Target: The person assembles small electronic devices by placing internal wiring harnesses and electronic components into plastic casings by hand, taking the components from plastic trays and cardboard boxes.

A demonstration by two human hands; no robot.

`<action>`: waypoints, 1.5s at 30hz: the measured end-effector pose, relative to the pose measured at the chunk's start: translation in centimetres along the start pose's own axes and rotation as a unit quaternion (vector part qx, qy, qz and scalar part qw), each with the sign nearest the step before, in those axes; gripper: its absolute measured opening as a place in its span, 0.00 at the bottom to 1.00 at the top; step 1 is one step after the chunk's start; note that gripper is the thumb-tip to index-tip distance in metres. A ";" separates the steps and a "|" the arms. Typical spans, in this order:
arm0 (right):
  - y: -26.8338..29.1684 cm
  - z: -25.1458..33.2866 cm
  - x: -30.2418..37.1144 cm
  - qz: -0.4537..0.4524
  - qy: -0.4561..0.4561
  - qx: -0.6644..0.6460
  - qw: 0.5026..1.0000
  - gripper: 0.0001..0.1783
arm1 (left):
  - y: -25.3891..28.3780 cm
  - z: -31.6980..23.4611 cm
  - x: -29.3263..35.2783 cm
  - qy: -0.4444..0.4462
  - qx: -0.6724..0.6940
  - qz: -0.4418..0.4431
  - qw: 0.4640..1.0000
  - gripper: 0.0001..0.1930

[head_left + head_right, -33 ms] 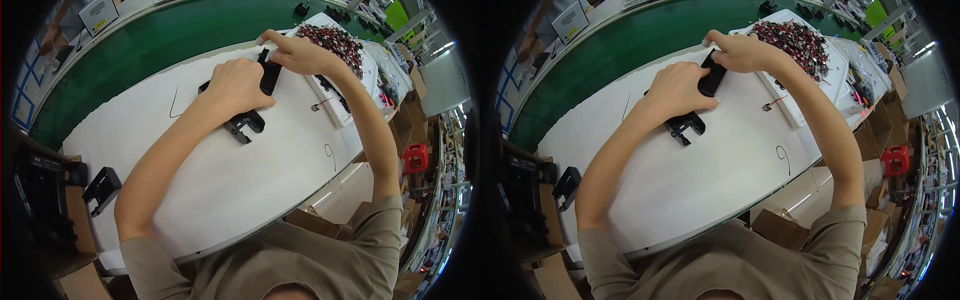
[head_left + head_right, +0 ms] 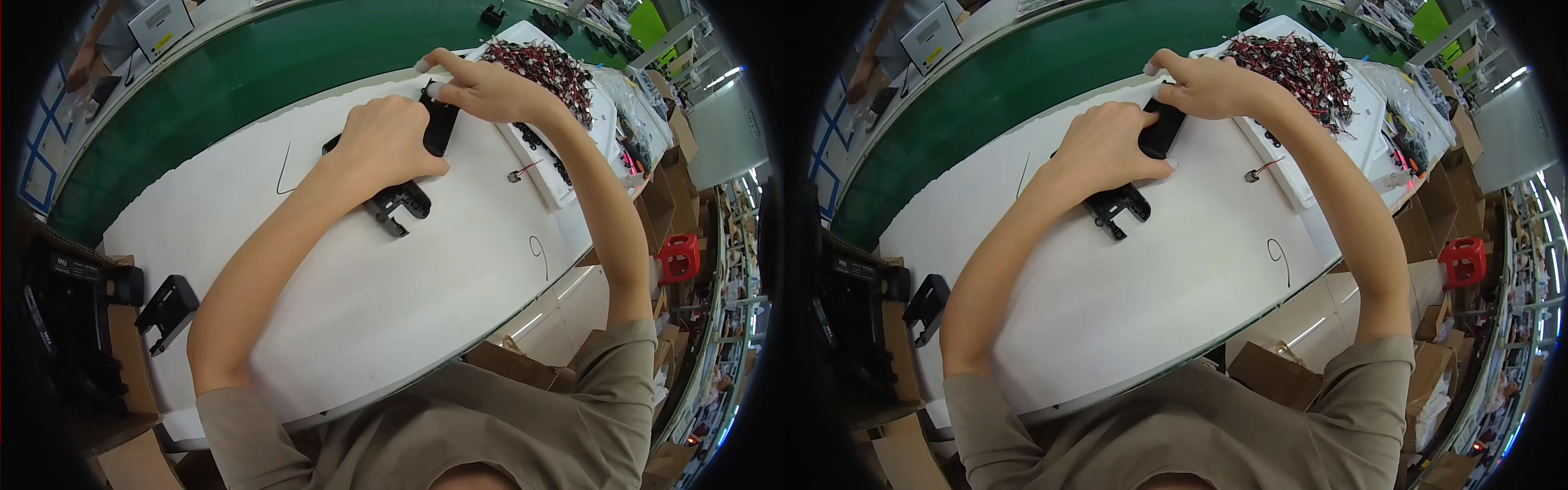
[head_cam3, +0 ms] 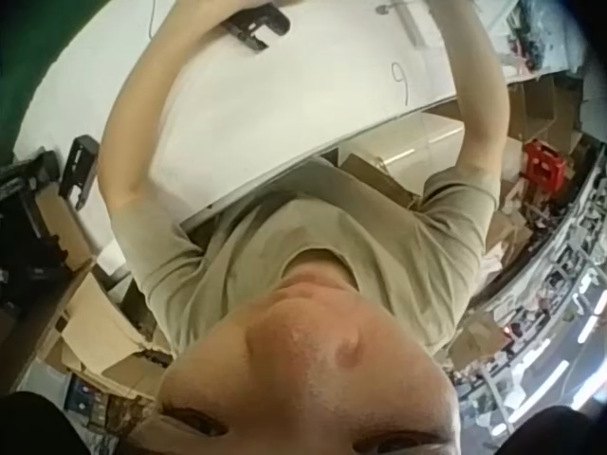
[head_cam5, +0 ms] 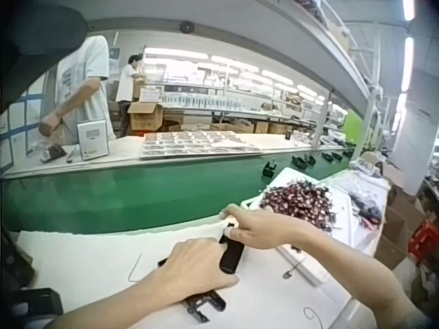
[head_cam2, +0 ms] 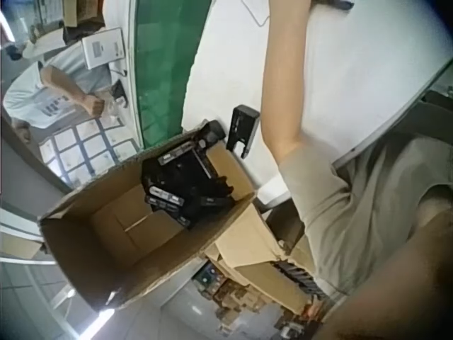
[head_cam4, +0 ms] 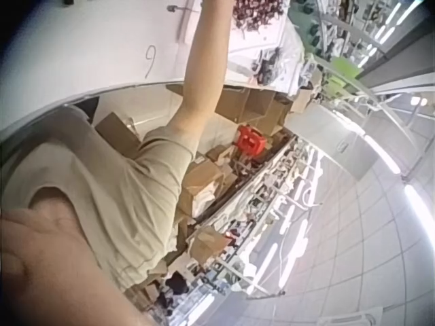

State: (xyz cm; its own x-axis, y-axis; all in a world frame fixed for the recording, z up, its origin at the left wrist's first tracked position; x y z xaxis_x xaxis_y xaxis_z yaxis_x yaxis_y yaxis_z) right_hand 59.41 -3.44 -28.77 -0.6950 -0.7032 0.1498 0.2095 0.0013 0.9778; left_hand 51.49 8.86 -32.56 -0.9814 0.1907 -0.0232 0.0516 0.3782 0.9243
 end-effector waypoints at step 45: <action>-5.8 -2.7 13.0 -0.247 0.118 0.052 0.961 0.13 | 6.3 4.5 -10.4 -0.028 -0.116 0.241 0.963 0.35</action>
State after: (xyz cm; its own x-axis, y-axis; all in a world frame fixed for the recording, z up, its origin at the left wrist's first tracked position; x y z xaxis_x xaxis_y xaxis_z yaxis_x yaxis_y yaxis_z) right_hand 50.97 -14.52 -32.87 -0.5149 -0.7776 -0.3608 -0.1843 -0.3106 0.9325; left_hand 62.81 13.29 -28.21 -0.8416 0.3447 0.4158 0.4498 0.0212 0.8929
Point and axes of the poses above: each hand's wrist, its own x-axis away from the middle knuckle, its own y-axis out of the back of the hand, z = x × y, the point moved 2 cm from there along -x, towards the middle knuckle, and after that the axes turned 4 degrees about x, right-handed, at the moved point
